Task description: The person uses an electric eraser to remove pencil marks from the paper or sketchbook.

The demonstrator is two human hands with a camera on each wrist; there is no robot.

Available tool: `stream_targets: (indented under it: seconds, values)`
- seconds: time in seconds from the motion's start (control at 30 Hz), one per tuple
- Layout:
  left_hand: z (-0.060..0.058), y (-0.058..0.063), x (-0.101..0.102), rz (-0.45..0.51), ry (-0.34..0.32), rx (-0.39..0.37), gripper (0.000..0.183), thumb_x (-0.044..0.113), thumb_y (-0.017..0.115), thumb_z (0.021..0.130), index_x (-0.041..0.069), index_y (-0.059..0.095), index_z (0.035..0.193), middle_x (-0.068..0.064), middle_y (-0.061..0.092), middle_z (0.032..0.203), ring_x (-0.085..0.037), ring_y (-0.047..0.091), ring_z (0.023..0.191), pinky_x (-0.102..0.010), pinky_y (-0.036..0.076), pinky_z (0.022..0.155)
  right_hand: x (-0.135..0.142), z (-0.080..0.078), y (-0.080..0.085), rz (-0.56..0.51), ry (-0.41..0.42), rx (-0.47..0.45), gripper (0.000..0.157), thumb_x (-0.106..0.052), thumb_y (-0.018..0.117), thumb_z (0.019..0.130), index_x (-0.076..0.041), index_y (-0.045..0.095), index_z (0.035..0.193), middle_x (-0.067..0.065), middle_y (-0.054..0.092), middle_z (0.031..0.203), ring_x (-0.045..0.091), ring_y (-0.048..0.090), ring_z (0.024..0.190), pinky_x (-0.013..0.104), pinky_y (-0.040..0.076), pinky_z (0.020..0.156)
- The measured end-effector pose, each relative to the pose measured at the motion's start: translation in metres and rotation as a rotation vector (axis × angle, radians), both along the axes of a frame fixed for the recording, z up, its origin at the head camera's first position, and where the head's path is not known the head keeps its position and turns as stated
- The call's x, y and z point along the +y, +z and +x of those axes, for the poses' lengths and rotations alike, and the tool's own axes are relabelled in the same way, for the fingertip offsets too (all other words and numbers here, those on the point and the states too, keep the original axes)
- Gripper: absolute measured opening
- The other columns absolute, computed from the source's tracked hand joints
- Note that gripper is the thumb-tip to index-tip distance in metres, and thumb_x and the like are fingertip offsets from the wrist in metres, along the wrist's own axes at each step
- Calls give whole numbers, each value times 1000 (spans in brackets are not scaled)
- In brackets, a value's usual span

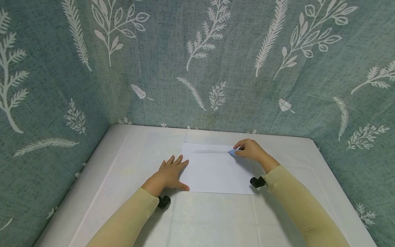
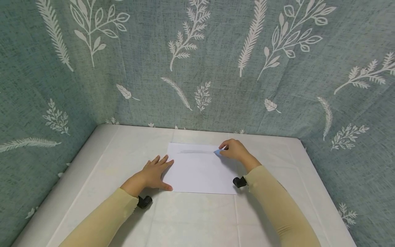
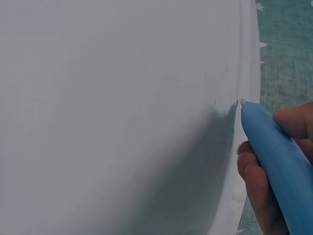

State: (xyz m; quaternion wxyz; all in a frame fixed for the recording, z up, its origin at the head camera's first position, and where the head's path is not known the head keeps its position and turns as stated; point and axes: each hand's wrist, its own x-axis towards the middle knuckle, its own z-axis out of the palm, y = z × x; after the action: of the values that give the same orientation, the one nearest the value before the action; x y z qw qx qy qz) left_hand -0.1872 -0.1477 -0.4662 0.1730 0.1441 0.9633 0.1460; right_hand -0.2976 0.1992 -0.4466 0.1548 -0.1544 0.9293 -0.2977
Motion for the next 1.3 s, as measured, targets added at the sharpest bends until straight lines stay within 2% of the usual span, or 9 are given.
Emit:
stream_targets:
  seconds: [0.23,0.67,0.9,1.13,1.3]
  values:
    - [-3,-3,-2,-3,0,4,115,62,85,67,17,33,158,-15,16,166,-46,7,151,-67,10,116,-4,-1,1,29,20,2,21,-17,73,92,-6,77,109,11,74,108,14,67,77,32,55,68]
    - [-4,-3,-2,-18,7,-3,114,61,85,68,17,32,158,-15,15,166,-45,7,151,-66,9,116,-4,-2,6,61,71,26,18,-13,72,91,-5,79,106,7,75,100,13,66,78,30,55,68]
    - [-2,-4,-1,-8,5,1,113,60,86,67,15,34,158,-16,17,166,-46,10,150,-67,11,115,-4,0,3,73,42,54,19,-12,72,91,-4,78,107,11,74,106,19,68,87,33,55,72]
    - [-3,-8,-1,5,7,4,114,61,86,66,17,34,158,-14,17,166,-45,8,151,-67,9,116,-2,0,1,68,-7,45,22,-15,71,92,-4,77,110,8,75,99,14,66,74,31,54,66]
    - [-3,-8,-1,9,11,4,114,60,87,66,17,34,158,-14,16,166,-45,7,151,-67,9,116,-3,0,1,70,-25,51,23,-16,71,92,-4,77,110,9,75,103,15,65,77,31,53,67]
